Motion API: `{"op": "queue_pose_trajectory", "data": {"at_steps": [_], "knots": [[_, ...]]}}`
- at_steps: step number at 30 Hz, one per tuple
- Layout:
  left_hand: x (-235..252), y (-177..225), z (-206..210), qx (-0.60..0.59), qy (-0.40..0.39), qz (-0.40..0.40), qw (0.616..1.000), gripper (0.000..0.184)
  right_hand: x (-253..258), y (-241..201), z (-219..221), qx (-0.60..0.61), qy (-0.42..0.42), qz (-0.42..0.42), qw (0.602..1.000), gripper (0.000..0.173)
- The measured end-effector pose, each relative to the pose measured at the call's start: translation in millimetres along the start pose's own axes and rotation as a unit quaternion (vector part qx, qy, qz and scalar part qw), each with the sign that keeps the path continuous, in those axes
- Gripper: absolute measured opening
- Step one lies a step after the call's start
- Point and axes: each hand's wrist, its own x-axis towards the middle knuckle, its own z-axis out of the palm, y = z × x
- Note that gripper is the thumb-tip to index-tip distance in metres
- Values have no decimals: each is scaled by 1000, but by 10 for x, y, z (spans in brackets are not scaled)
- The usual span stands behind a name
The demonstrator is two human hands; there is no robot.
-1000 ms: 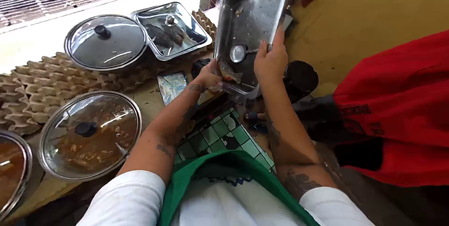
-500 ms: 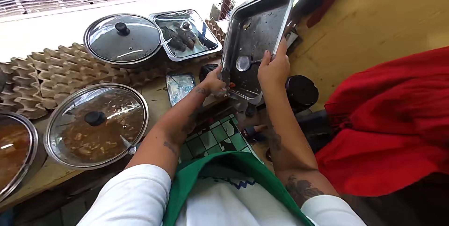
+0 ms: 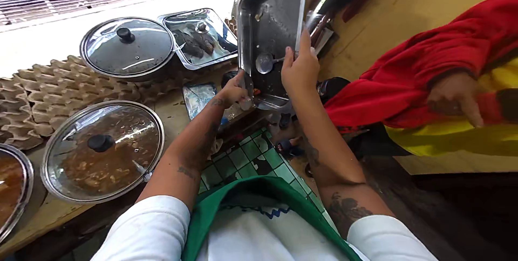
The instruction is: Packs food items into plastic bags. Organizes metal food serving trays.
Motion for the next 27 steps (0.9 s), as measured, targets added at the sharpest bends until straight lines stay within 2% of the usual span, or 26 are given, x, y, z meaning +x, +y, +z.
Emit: {"op": "queue_pose_trajectory", "data": {"at_steps": [6, 10, 12, 19, 24, 27], "knots": [[1, -79, -118, -21, 28, 6, 999, 105, 13, -117, 93, -3, -9, 11, 1000, 57], [-54, -128, -170, -53, 56, 1, 997, 83, 67, -124, 127, -2, 4, 35, 999, 58], [-61, -172, -199, -61, 77, -2, 995, 78, 92, -104, 132, 11, 4, 43, 999, 58], [-36, -248, -246, -77, 91, -17, 993, 86, 55, -152, 210, 4, -21, 25, 999, 58], [-52, -236, -194, -91, 90, -24, 991, 87, 181, -151, 318, -13, -34, 61, 997, 58], [-63, -296, -235, -105, 96, -22, 990, 85, 256, -7, 323, 25, -49, 90, 994, 60]]}}
